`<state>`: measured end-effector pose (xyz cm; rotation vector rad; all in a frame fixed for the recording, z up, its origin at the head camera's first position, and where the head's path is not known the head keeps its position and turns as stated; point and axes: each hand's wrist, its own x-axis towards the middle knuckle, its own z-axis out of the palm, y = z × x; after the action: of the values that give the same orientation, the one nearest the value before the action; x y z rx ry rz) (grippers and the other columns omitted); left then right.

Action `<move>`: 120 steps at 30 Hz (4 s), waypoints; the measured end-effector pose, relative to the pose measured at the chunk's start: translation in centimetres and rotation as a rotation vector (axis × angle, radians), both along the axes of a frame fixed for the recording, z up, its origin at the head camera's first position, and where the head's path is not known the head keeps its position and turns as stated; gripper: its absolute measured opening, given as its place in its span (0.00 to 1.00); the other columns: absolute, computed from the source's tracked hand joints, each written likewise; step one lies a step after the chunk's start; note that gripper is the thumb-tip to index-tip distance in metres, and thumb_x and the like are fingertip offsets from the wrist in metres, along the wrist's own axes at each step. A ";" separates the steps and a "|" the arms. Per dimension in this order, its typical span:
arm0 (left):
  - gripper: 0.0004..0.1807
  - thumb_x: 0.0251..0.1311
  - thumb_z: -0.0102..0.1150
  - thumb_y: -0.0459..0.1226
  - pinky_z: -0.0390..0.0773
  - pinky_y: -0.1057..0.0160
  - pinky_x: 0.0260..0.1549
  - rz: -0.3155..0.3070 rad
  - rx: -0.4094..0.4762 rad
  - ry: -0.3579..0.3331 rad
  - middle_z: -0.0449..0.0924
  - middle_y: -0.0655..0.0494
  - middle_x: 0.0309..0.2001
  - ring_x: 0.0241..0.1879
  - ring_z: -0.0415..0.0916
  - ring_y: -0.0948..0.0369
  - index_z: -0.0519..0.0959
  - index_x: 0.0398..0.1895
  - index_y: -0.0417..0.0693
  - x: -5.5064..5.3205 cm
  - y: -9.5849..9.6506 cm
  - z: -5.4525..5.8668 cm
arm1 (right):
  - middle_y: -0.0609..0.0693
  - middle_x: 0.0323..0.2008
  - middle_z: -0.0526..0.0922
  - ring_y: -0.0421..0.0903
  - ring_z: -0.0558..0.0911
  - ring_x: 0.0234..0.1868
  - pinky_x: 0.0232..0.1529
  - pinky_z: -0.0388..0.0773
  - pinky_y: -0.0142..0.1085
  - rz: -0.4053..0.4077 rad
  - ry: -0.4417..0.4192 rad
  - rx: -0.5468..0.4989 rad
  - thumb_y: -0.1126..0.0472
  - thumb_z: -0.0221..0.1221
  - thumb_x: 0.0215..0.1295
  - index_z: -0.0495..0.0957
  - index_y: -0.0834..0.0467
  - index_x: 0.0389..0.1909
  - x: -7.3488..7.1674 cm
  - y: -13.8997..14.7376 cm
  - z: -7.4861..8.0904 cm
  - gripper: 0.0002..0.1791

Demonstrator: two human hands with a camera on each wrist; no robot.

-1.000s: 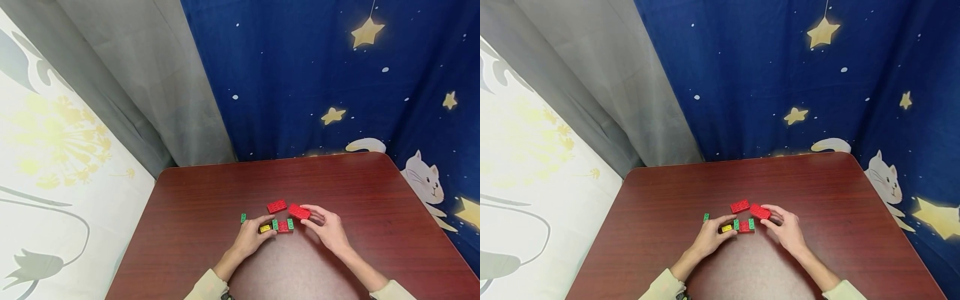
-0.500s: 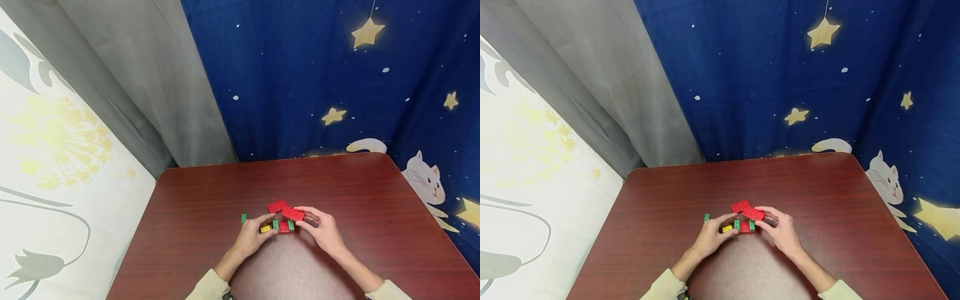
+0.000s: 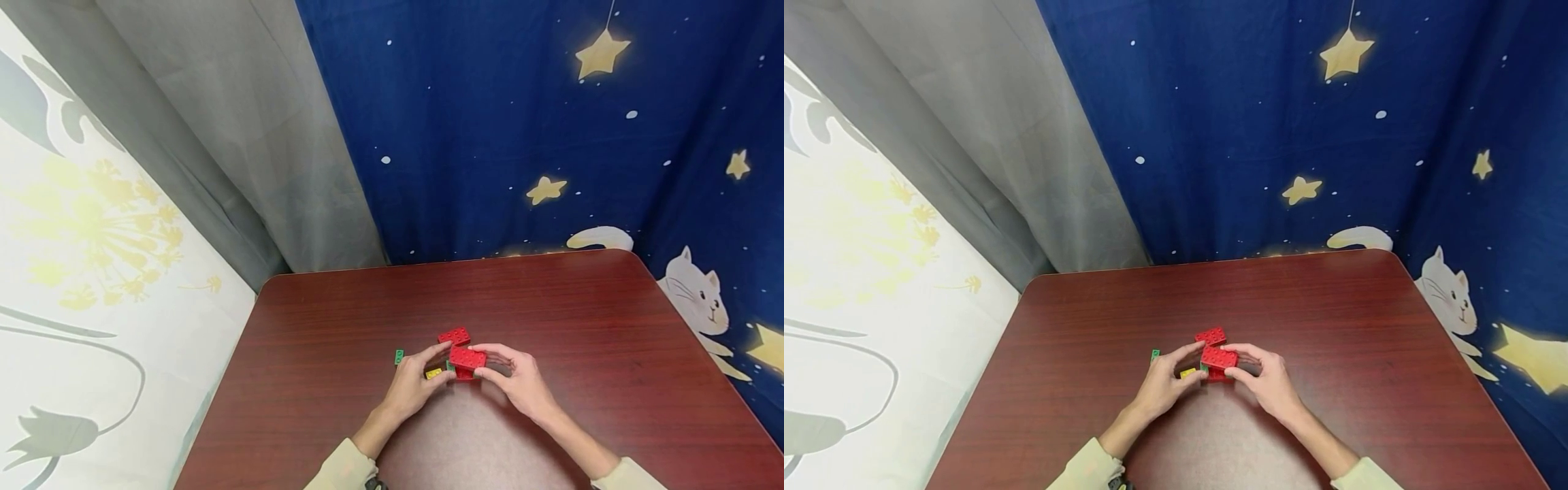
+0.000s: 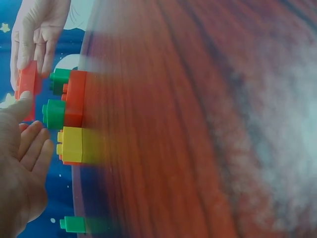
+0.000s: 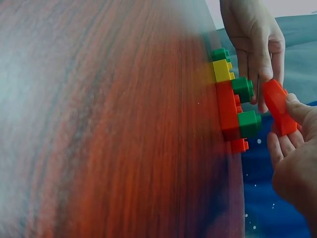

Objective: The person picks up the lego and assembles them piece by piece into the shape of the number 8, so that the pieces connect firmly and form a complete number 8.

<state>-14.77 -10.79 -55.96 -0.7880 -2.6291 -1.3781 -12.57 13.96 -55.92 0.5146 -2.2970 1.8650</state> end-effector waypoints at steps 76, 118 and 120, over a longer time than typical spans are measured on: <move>0.24 0.60 0.79 0.38 0.83 0.67 0.52 0.036 0.018 -0.007 0.90 0.54 0.50 0.51 0.87 0.64 0.82 0.58 0.51 0.0 0.2 -0.7 | 0.51 0.44 0.92 0.39 0.87 0.40 0.44 0.84 0.36 -0.050 0.095 0.229 0.68 0.77 0.58 0.85 0.60 0.58 -1.0 -0.1 -2.1 0.25; 0.27 0.59 0.79 0.40 0.85 0.63 0.51 0.054 -0.093 0.048 0.90 0.57 0.49 0.50 0.87 0.67 0.83 0.62 0.55 0.0 0.0 -0.5 | 0.52 0.43 0.92 0.36 0.84 0.33 0.36 0.79 0.33 -0.020 0.087 0.245 0.65 0.77 0.59 0.85 0.55 0.57 -1.2 0.3 -2.0 0.24; 0.27 0.59 0.80 0.40 0.84 0.63 0.51 0.054 -0.090 0.044 0.90 0.57 0.49 0.50 0.87 0.67 0.83 0.62 0.54 -0.1 0.0 -0.5 | 0.52 0.44 0.92 0.36 0.84 0.33 0.37 0.80 0.33 -0.015 0.081 0.242 0.65 0.77 0.60 0.85 0.55 0.57 -1.2 0.3 -2.0 0.24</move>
<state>-14.82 -10.82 -56.47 -0.7419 -2.6739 -1.2223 -13.80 14.23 -57.90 0.5881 -2.4782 1.5368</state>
